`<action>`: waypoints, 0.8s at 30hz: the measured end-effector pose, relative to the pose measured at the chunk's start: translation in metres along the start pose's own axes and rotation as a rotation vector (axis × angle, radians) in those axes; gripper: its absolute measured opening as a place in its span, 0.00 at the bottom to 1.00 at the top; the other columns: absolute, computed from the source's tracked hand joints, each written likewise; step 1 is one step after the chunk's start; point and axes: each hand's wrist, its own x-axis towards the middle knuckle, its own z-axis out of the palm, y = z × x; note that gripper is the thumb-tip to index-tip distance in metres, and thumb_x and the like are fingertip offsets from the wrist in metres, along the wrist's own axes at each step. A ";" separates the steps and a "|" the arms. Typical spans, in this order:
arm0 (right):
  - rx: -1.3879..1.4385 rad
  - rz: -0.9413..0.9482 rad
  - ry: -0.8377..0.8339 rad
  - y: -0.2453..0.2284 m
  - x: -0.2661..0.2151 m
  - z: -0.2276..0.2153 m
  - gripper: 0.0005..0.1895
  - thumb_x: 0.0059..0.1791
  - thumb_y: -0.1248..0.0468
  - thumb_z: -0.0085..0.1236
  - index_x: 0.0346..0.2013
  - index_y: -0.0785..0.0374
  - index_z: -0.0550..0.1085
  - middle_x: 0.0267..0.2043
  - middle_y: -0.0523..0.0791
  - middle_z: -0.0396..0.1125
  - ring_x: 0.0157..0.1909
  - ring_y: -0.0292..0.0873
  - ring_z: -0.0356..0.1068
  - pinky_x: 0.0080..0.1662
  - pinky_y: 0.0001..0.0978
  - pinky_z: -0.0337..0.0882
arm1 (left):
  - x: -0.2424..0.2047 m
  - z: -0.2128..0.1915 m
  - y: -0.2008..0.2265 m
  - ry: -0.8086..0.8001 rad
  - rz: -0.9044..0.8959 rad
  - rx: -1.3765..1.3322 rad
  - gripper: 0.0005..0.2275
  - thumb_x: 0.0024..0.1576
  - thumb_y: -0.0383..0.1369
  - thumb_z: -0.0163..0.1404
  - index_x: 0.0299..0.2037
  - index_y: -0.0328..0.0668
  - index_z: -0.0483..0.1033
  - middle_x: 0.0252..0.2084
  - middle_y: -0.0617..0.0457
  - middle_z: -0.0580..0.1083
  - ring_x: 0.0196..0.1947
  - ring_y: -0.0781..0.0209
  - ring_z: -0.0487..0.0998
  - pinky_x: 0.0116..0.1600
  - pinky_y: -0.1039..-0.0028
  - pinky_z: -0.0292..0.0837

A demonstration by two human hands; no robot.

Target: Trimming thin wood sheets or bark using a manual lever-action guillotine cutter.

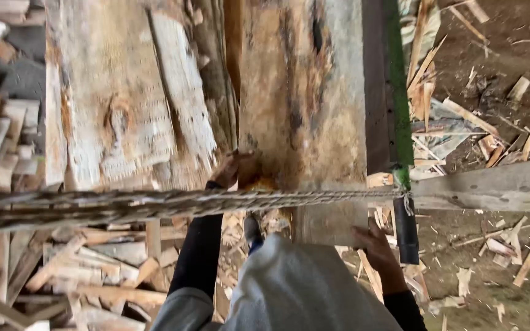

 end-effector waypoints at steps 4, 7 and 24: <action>-0.064 -0.144 -0.071 0.009 0.000 0.007 0.30 0.48 0.60 0.59 0.63 0.65 0.65 0.56 0.49 0.71 0.58 0.47 0.71 0.58 0.41 0.71 | 0.030 0.016 0.026 -0.046 0.012 0.116 0.18 0.64 0.36 0.45 0.60 0.32 0.71 0.52 0.43 0.78 0.50 0.53 0.79 0.56 0.64 0.78; -0.169 -0.221 -0.054 0.022 0.004 0.023 0.30 0.47 0.59 0.60 0.62 0.67 0.67 0.55 0.50 0.72 0.58 0.46 0.72 0.58 0.40 0.71 | 0.035 0.033 0.030 -0.058 0.034 0.170 0.17 0.64 0.34 0.46 0.59 0.31 0.71 0.50 0.43 0.79 0.49 0.54 0.80 0.54 0.67 0.80; -0.765 -1.036 -0.069 0.060 0.126 0.034 0.27 0.43 0.64 0.66 0.56 0.50 0.71 0.60 0.57 0.66 0.60 0.54 0.69 0.57 0.39 0.72 | -0.150 0.077 0.073 -0.334 0.748 0.002 0.23 0.72 0.35 0.41 0.74 0.31 0.57 0.65 0.29 0.71 0.56 0.47 0.74 0.59 0.63 0.74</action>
